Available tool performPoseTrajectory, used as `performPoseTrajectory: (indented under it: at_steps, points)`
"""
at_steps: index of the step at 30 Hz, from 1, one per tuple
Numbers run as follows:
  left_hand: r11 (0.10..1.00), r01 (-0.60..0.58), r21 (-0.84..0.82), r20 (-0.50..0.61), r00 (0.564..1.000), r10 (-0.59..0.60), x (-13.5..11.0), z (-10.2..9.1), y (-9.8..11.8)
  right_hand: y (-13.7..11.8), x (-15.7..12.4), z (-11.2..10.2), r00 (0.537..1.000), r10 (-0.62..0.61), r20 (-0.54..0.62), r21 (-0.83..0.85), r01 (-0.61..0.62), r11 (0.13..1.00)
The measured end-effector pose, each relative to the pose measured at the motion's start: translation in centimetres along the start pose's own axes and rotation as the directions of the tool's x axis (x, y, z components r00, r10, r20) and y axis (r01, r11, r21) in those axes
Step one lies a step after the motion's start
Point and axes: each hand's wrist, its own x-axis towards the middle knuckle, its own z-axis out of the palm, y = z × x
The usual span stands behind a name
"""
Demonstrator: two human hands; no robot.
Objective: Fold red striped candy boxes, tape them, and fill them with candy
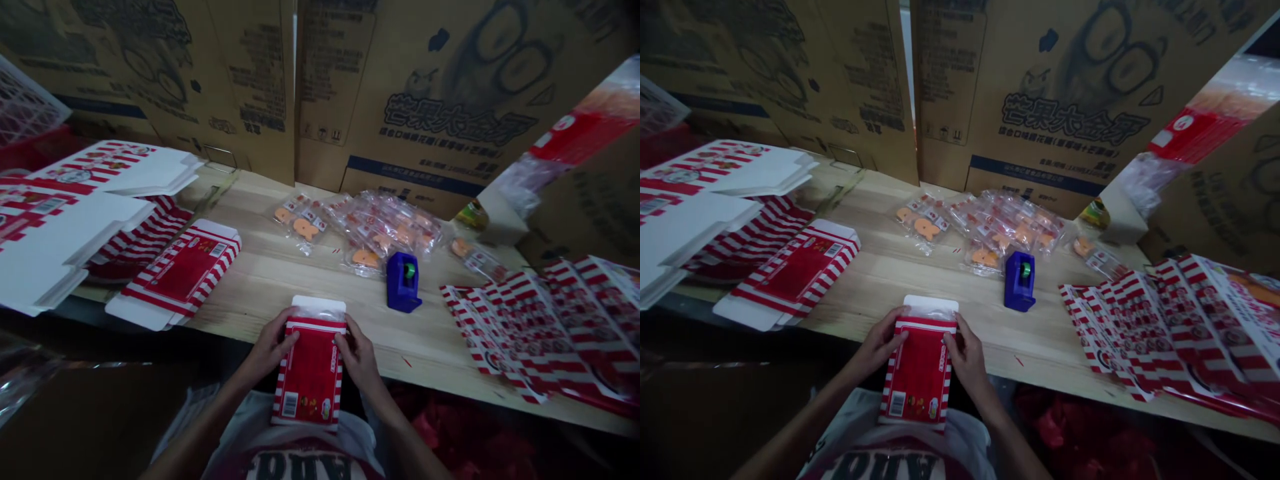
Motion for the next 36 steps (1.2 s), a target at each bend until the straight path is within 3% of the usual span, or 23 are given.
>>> performPoseTrajectory:
  at_steps: [5, 9, 12, 19, 23, 28, 31, 36]
  points:
    - [0.995, -0.031, 0.097, 0.121, 0.992, 0.019, 0.4, -0.5, 0.6, -0.5, 0.5, -0.9, 0.983, -0.132, 0.126, -0.09, 0.144, 0.985]
    - [0.988, -0.073, 0.134, 0.045, 0.997, 0.067, 0.8, -0.5, 0.2, -1.3, 1.1, -0.8, 0.973, -0.185, 0.138, -0.004, 0.188, 0.982]
    - [0.998, -0.054, 0.044, -0.011, 0.998, 0.055, 1.0, -0.3, -0.2, -1.7, 1.3, -0.4, 0.98, -0.173, 0.098, 0.048, 0.169, 0.984]
    - [0.956, 0.126, -0.265, -0.185, 0.966, -0.179, 1.5, 0.9, 1.7, -2.7, 1.4, 0.3, 0.989, -0.135, 0.061, 0.087, 0.13, 0.988]
    - [0.95, 0.153, -0.273, -0.219, 0.952, -0.216, 2.1, 1.3, 2.7, -2.7, 1.4, 0.4, 0.994, -0.106, 0.032, 0.113, 0.102, 0.988]
    - [0.968, 0.11, -0.224, -0.252, 0.953, -0.167, 1.9, 1.5, 1.7, -2.2, 1.3, 0.4, 1.0, -0.031, 0.001, 0.145, 0.031, 0.989]
    - [0.985, 0.071, -0.156, -0.198, 0.975, -0.101, 1.3, 1.3, 0.8, -2.1, 1.4, 0.1, 0.996, -0.05, 0.075, 0.155, 0.038, 0.987]
    - [0.994, 0.02, -0.11, 0.042, 0.999, -0.015, 1.5, -0.1, 1.5, -2.5, 1.9, -0.5, 0.988, -0.033, 0.152, 0.075, 0.022, 0.997]
